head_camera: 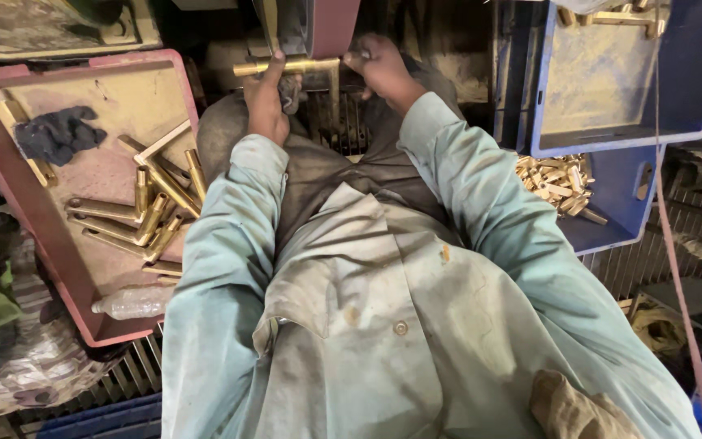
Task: The person sits on the floor and repeatedly picks up brass-colored metal rods from a pink bin. They hold each rod against a rotating grinding wheel to smooth the surface, then place the finished piece into a blue bin. The process is repeated continuously for multiple items.
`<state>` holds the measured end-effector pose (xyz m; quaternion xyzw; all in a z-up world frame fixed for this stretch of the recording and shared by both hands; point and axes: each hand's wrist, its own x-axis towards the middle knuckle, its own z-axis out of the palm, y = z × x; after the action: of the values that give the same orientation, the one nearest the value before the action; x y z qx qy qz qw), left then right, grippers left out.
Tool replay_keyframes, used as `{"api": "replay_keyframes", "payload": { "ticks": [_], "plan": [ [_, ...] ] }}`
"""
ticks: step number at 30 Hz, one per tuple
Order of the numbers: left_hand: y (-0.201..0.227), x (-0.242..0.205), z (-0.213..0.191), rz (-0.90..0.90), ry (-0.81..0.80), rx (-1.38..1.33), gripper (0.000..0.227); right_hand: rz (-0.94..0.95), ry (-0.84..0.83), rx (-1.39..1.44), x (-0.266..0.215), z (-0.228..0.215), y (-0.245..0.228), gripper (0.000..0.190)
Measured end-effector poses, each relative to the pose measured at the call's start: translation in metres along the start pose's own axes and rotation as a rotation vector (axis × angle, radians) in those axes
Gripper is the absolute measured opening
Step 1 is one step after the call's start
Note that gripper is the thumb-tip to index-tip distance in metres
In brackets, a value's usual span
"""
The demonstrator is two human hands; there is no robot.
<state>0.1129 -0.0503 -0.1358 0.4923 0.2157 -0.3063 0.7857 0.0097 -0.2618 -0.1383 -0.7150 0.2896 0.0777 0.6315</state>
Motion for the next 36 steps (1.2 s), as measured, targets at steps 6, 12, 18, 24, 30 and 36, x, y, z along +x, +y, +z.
{"api": "replay_keyframes", "payload": {
  "ticks": [6,12,18,24,30,36],
  "plan": [
    [0.0,-0.017,-0.019,0.183,-0.338,-0.067,0.03,-0.279,0.055,0.093,-0.037,0.007,-0.006,0.018],
    [0.027,-0.04,-0.014,0.186,-0.525,-0.117,0.029,-0.53,0.153,-0.011,-0.075,0.008,-0.042,0.017],
    [0.023,-0.033,-0.016,0.179,-0.488,-0.144,0.03,-0.524,0.154,-0.043,-0.073,0.009,-0.042,0.017],
    [0.013,-0.027,-0.023,0.179,-0.406,-0.083,0.027,-0.368,0.04,0.128,-0.038,0.009,-0.011,0.013],
    [0.002,-0.011,-0.018,0.106,-0.179,0.021,0.042,-0.115,0.008,0.195,-0.01,0.008,0.002,0.013],
    [0.004,-0.006,-0.008,-0.002,0.025,0.044,0.062,0.011,0.05,0.076,-0.001,0.009,-0.005,0.014]
  ]
}}
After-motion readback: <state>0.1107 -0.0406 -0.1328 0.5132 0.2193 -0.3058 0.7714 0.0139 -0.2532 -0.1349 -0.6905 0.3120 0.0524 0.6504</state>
